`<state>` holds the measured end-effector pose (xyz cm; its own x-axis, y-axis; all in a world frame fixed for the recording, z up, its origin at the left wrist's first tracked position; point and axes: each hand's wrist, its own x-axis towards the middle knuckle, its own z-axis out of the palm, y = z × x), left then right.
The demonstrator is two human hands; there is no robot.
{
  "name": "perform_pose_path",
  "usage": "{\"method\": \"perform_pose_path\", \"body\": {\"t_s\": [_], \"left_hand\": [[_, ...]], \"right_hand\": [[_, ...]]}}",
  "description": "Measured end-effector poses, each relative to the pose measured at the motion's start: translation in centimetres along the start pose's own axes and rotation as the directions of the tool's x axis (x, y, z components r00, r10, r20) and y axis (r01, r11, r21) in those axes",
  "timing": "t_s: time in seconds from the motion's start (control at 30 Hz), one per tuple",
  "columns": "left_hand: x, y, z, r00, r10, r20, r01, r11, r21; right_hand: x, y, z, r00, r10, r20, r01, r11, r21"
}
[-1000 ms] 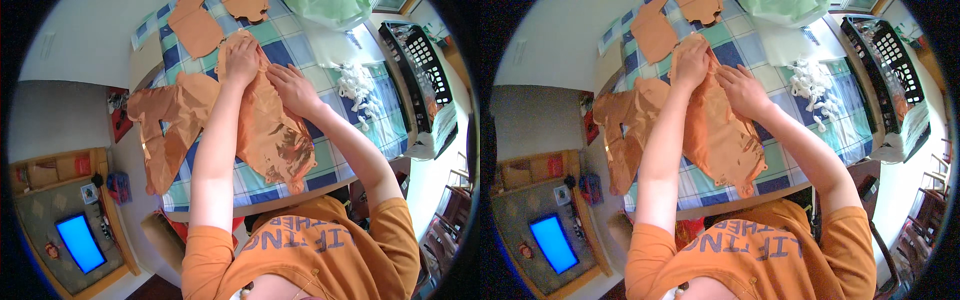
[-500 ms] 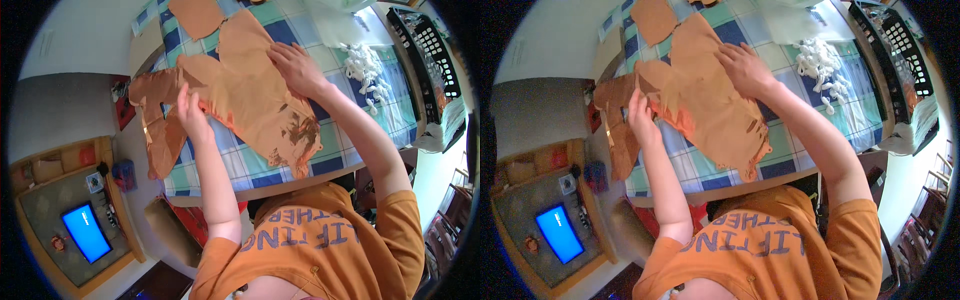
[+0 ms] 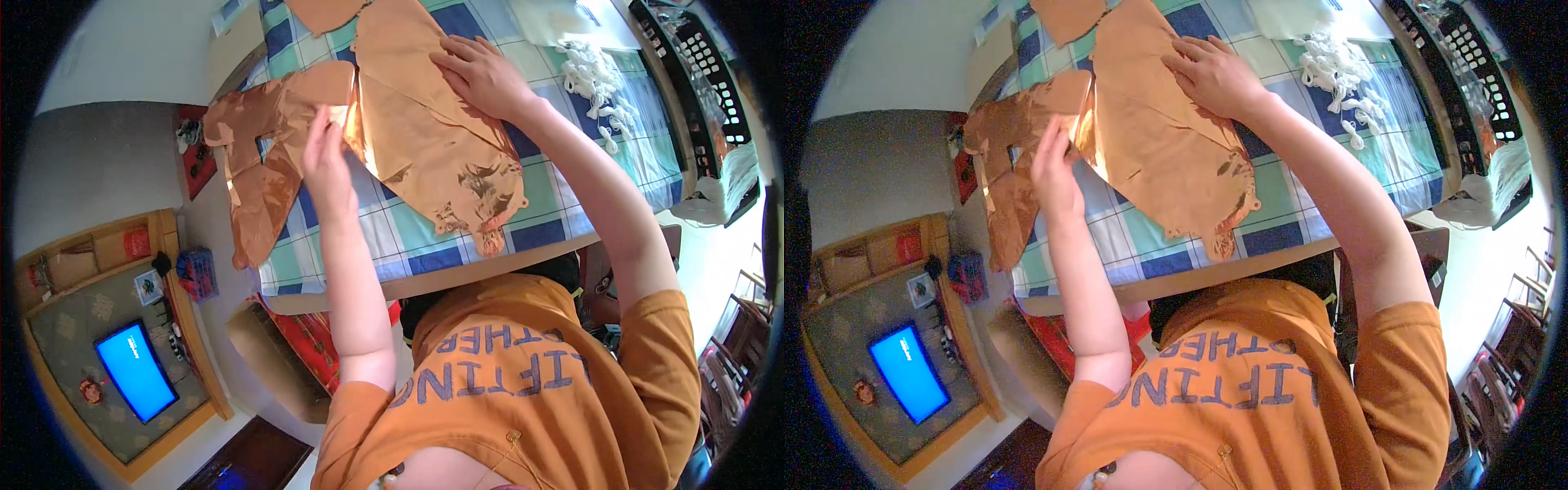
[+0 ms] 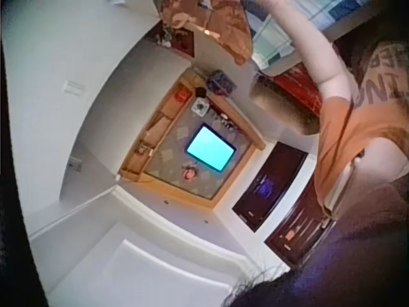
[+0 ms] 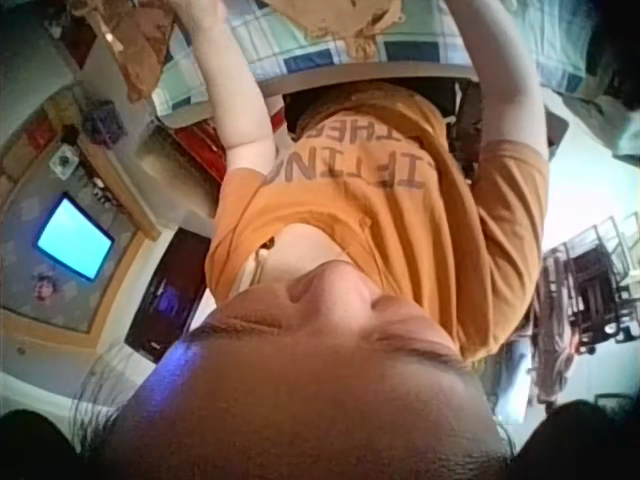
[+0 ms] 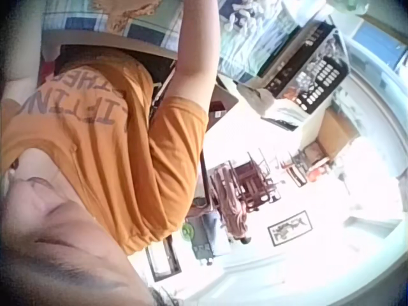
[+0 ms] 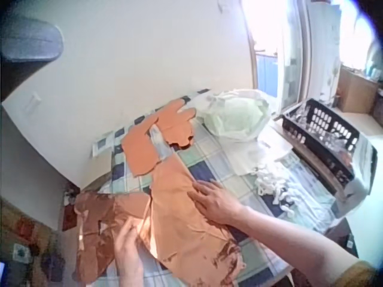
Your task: Folding a copper-colored foil balloon into a square shape to fit onto a cardboard backing.
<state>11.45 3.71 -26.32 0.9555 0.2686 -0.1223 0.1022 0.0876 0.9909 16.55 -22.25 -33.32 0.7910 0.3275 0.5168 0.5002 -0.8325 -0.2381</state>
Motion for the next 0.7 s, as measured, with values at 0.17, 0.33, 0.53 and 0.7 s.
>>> {"method": "perform_pose_path", "body": {"t_s": [0.17, 0.33, 0.53, 0.7], "left_hand": [[0.5, -1.9, 5.2, 0.856, 0.361, 0.370, -0.485, 0.808, 0.333], [1.4, -3.8, 8.6, 0.789, 0.406, 0.462, -0.591, 0.708, 0.387], [2.4, -1.7, 7.6, 0.770, 0.498, 0.400, -0.637, 0.634, 0.438], [5.9, -5.8, 5.9, 0.646, 0.526, 0.554, -0.737, 0.242, 0.631]], "right_hand": [[0.0, 0.1, -0.1, 1.000, -0.001, 0.015, 0.001, 1.000, 0.001], [0.1, -0.4, 0.4, 1.000, 0.006, -0.011, -0.006, 1.000, -0.004], [-0.5, 0.2, 0.1, 0.999, 0.047, 0.001, -0.047, 0.999, -0.006], [0.2, -0.3, 0.0, 0.999, 0.023, 0.024, -0.023, 1.000, -0.005]]}}
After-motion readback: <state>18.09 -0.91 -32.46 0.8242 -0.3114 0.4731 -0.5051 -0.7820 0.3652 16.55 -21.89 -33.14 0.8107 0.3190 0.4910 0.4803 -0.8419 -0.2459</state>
